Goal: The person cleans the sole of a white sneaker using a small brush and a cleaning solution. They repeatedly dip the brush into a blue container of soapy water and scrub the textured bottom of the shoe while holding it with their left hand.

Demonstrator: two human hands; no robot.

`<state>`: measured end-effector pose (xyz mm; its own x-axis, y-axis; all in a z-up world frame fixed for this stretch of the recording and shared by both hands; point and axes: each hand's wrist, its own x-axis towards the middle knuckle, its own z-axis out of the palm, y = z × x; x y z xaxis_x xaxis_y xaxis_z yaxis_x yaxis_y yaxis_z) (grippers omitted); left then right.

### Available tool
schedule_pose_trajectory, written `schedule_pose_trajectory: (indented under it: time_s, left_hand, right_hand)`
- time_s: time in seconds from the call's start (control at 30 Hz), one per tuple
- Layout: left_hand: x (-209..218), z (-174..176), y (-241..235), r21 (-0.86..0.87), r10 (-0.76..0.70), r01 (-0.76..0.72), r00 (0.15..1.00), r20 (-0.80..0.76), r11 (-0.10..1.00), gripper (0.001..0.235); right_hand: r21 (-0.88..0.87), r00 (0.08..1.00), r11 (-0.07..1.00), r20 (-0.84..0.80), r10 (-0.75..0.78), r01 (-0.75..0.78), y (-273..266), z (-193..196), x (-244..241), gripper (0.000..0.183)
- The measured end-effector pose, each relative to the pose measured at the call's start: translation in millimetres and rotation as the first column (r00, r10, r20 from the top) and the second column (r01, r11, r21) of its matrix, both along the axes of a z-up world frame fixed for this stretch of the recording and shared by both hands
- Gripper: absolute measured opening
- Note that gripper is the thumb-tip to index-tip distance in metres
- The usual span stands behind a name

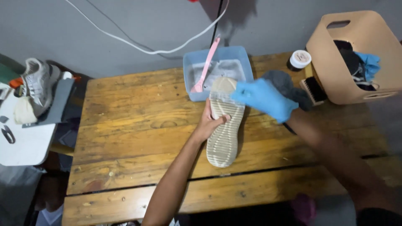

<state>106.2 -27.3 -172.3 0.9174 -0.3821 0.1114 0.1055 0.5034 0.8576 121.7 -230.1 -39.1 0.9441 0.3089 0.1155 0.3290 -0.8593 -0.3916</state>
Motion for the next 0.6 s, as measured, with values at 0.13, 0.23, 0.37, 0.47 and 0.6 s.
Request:
schedule_pose_trajectory:
  time_s: [0.13,0.23,0.37,0.47,0.6]
  left_hand:
    - [-7.1,11.9,2.7,0.005,0.002,-0.002,1.0,-0.015,1.0,0.07]
    - [-7.8,18.5,5.5,0.002,0.002,-0.002,1.0,0.003,1.0,0.069]
    - [0.5,2.4,0.4,-0.009,0.011,-0.012,1.0,-0.016,1.0,0.071]
    - [-6.0,-2.7,-2.2,-0.013,0.016,-0.016,1.0,-0.003,1.0,0.072]
    - [-4.1,3.0,1.1,0.021,0.035,-0.036,0.999,0.016,0.999,0.074]
  right_hand:
    - [0.014,0.998,0.999,-0.059,-0.033,0.034,-14.8,-5.8,-4.3,0.022]
    - [0.034,1.0,0.999,-0.003,-0.026,0.026,-20.9,-8.4,-8.4,0.022]
    - [0.112,0.998,0.993,-0.052,0.038,-0.032,-18.8,-5.3,-39.3,0.019]
    - [0.162,1.0,0.986,0.015,0.024,-0.026,-34.2,-9.0,-48.8,0.015]
    - [-0.01,0.937,0.985,0.306,0.168,-0.173,-50.2,21.4,-44.2,0.014]
